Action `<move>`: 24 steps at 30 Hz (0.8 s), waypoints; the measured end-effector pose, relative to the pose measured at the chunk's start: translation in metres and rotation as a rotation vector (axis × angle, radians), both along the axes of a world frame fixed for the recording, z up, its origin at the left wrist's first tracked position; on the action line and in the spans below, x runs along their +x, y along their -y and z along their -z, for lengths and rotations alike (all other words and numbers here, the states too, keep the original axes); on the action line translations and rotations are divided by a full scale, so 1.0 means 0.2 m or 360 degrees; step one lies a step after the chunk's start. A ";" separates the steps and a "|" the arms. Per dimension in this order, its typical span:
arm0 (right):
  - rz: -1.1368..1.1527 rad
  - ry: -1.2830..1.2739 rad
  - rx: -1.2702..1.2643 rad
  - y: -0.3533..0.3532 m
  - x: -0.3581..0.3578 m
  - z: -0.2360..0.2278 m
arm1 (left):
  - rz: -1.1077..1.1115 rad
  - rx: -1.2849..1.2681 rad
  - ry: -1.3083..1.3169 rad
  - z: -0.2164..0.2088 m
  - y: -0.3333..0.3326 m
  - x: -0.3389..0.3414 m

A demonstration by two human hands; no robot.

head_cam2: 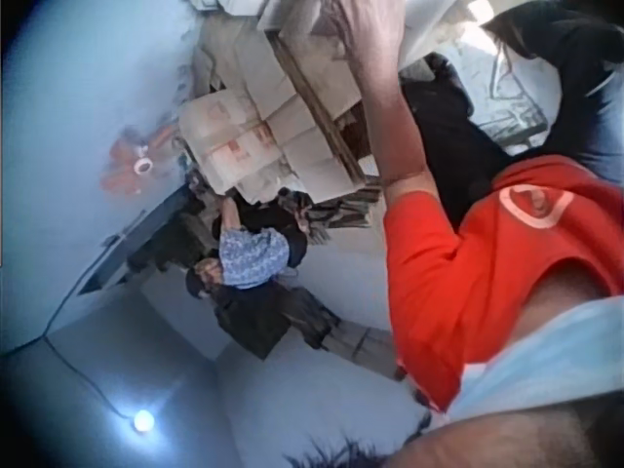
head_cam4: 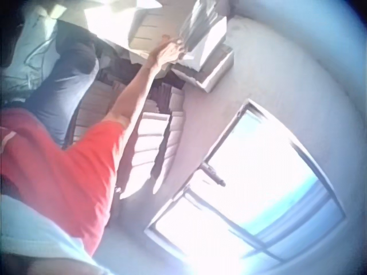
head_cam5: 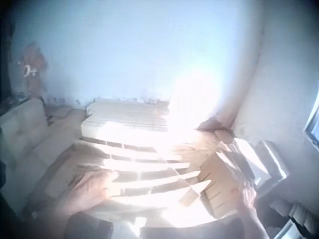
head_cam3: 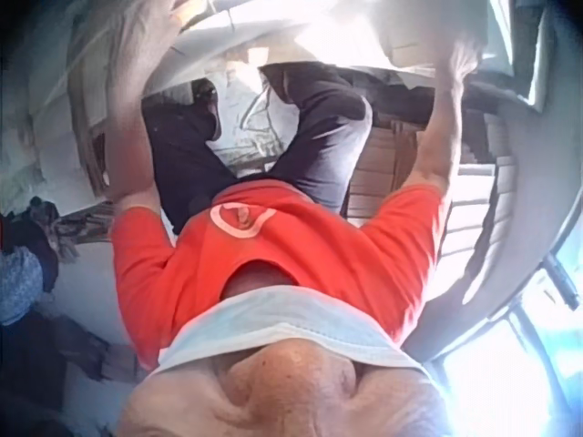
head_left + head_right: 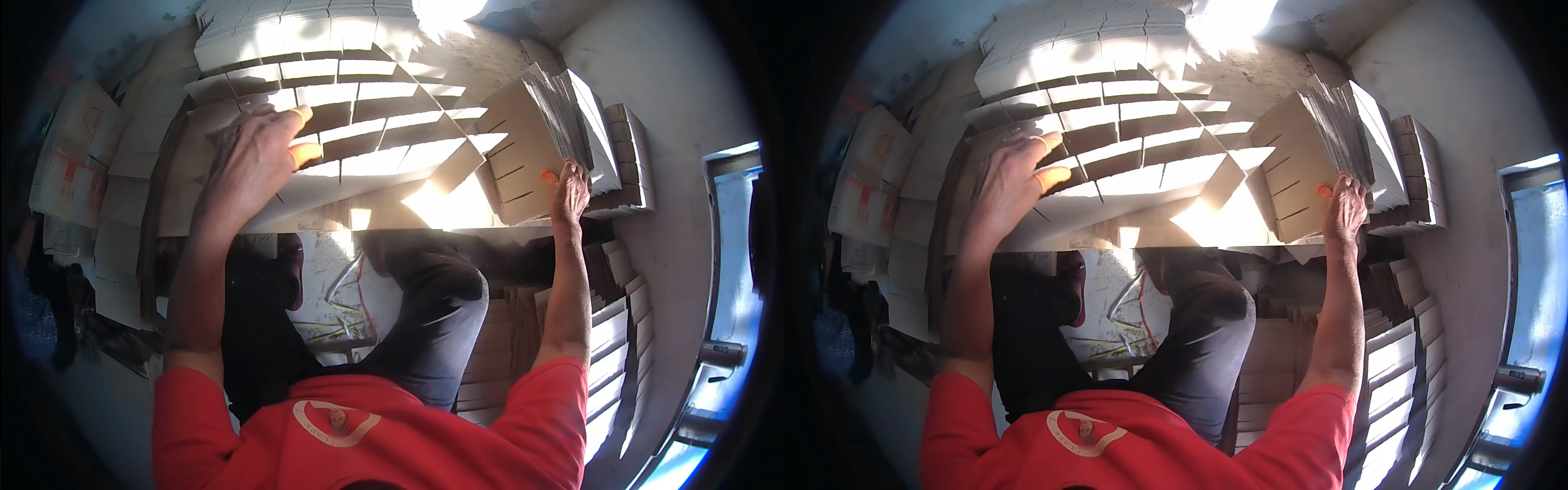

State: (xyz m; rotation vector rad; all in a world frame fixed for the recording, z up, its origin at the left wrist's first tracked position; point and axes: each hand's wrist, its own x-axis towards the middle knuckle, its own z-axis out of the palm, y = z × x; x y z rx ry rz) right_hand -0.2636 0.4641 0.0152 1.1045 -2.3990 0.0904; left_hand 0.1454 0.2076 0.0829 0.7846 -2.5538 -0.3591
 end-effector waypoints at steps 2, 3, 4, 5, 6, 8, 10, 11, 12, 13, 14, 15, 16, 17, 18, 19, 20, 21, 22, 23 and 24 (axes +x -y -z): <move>0.0102 0.0076 -0.0043 0.02 0.00 -0.02 | 0.0041 0.0141 0.0118 0.02 -0.08 0.00; 0.0131 0.0097 -0.0088 0.02 -0.01 -0.02 | 0.0030 0.0171 0.0314 0.00 -0.11 -0.03; 0.0177 0.0137 -0.0062 0.03 -0.02 -0.03 | 0.0070 0.0139 0.0312 0.04 -0.11 -0.04; 0.0215 0.0181 -0.0036 0.05 -0.03 -0.03 | 0.0084 0.0142 0.0284 0.11 -0.11 -0.04; 0.0263 0.0216 -0.0004 0.06 -0.04 -0.04 | 0.0109 0.0151 0.0247 0.18 -0.10 -0.04; 0.0290 0.0225 -0.0002 0.08 -0.02 -0.05 | 0.0203 0.0083 0.0220 0.27 -0.06 -0.06; 0.0376 0.0342 0.0006 0.09 0.03 -0.11 | 0.0275 0.0086 0.0163 0.33 -0.01 -0.07; 0.0421 0.0481 -0.0164 0.09 0.04 -0.14 | 0.0302 0.0117 0.0118 0.33 0.02 -0.08; 0.0399 0.0554 -0.0330 0.08 0.02 -0.15 | 0.0327 0.0147 0.0072 0.34 0.04 -0.09; 0.0380 0.0554 -0.0434 0.08 0.01 -0.18 | 0.0311 0.0115 0.0103 0.36 0.07 -0.09; 0.0370 0.0549 -0.0534 0.07 0.02 -0.22 | 0.0292 0.0138 0.0095 0.36 0.07 -0.10; 0.0348 0.0537 -0.0580 0.08 0.07 -0.28 | 0.0264 0.0158 0.0097 0.35 0.07 -0.10; 0.0202 0.0501 -0.0757 0.08 0.06 -0.30 | 0.0237 0.0179 0.0098 0.34 0.07 -0.10; 0.0053 0.0418 -0.0829 0.10 0.09 -0.36 | 0.0215 0.0214 0.0130 0.32 0.07 -0.10; -0.0095 0.0330 -0.0896 0.12 0.13 -0.43 | 0.0195 0.0251 0.0159 0.30 0.05 -0.11; -0.0226 0.0298 -0.0926 0.14 0.15 -0.49 | 0.0178 0.0288 0.0188 0.29 0.04 -0.11; -0.0362 0.0271 -0.0960 0.16 0.17 -0.55 | 0.0170 0.0326 0.0218 0.28 0.04 -0.11; -0.0452 0.0499 -0.0958 0.22 0.27 -0.62 | 0.0153 0.0366 0.0256 0.28 0.03 -0.09; -0.0516 0.0696 -0.1010 0.27 0.38 -0.68 | 0.0146 0.0410 0.0282 0.29 0.02 -0.09; -0.0585 0.0903 -0.1060 0.33 0.49 -0.72 | 0.0080 0.0350 0.0209 0.30 0.00 -0.07; -0.0655 0.1113 -0.1109 0.38 0.57 -0.73 | 0.0010 0.0287 0.0137 0.32 -0.02 -0.05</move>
